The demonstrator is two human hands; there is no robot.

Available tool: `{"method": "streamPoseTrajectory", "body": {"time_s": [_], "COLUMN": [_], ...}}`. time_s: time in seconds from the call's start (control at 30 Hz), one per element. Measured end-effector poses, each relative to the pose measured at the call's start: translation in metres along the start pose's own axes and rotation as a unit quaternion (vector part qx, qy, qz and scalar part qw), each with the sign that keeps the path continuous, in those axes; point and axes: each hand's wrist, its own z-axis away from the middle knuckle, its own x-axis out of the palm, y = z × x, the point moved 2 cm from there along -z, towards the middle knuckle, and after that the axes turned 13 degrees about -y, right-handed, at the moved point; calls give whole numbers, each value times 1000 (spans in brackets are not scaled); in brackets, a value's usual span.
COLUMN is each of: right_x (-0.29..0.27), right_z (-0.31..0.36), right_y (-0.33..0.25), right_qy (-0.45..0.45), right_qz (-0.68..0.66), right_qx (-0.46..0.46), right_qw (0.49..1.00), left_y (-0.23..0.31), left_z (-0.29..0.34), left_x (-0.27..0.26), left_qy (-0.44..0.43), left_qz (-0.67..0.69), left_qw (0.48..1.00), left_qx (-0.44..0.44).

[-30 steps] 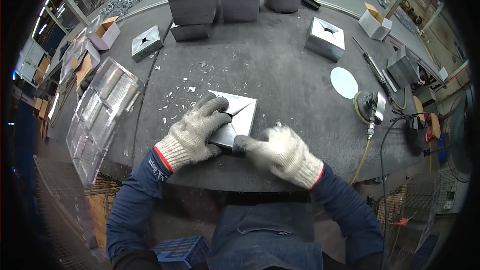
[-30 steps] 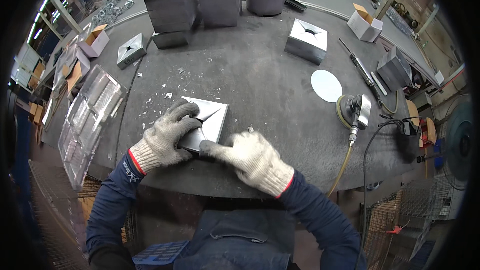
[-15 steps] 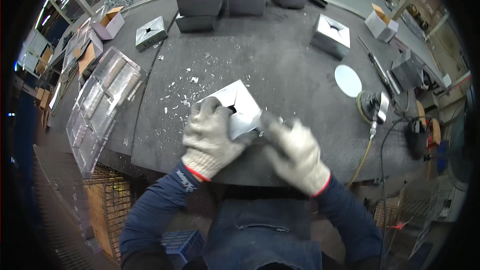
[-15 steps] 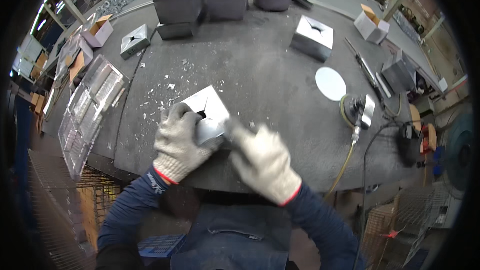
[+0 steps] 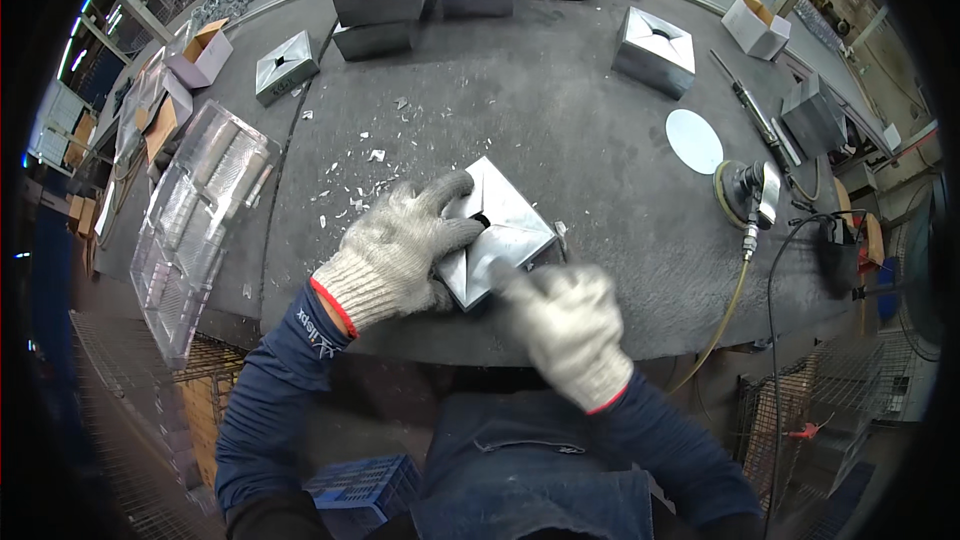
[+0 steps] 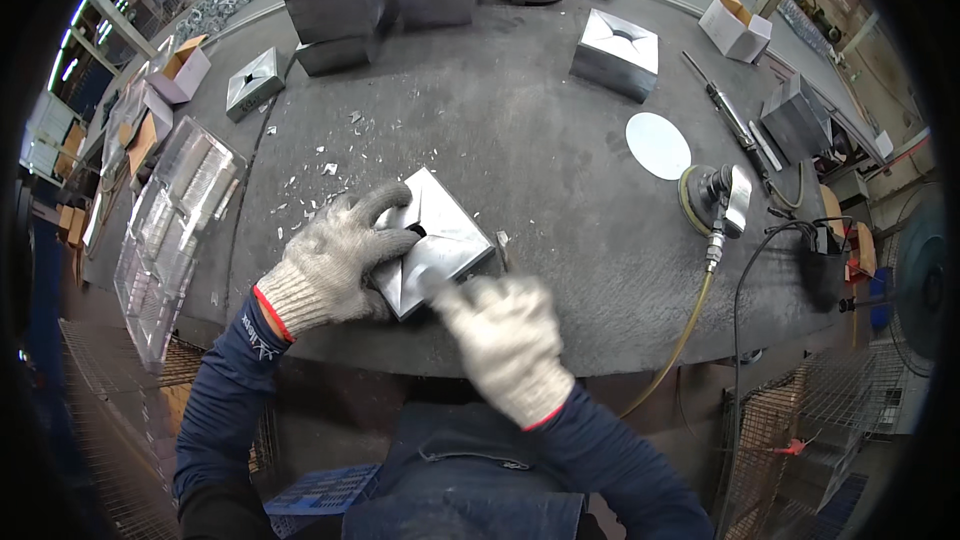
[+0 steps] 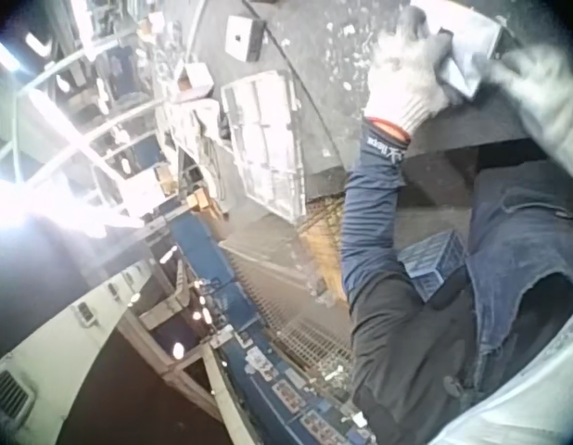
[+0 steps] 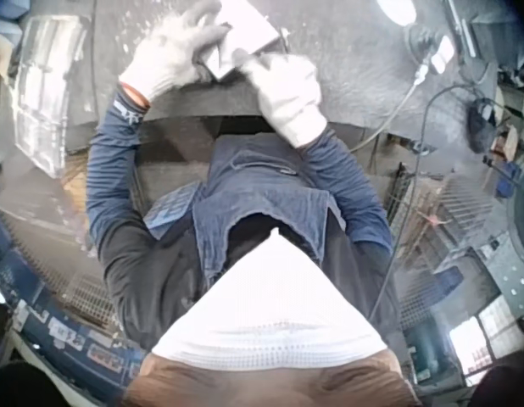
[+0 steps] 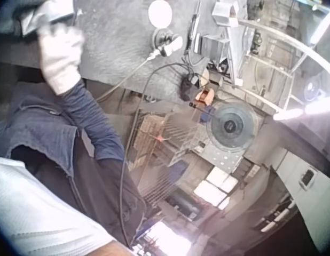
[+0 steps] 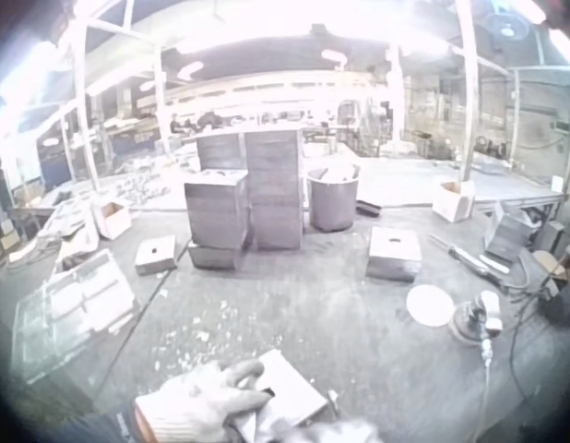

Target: The person sands the edges and interior of a square metal component with a hand file.

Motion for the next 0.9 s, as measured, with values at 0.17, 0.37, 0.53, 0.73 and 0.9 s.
{"method": "streamPoseTrajectory", "body": {"time_s": [0.17,0.37,0.53,0.73,0.9], "right_x": [-6,-21,-34,-14,-4], "right_z": [-27,9,-1,-8,8], "right_y": [34,-32,19,-12,-48], "right_qy": [37,-21,40,12,2], "right_qz": [19,-79,-146,-72,-88], "right_qx": [51,-43,101,126,-20], "right_qw": [998,996,983,989,996], "left_y": [4,15,74,10,-12], "left_z": [3,11,19,28,17], "left_x": [2,9,-4,-12,14], "left_qy": [-2,52,-90,-7,22], "left_qz": [7,51,163,25,113], "left_qw": [1000,997,947,999,993], "left_qx": [-19,-29,-261,-38,-4]}}
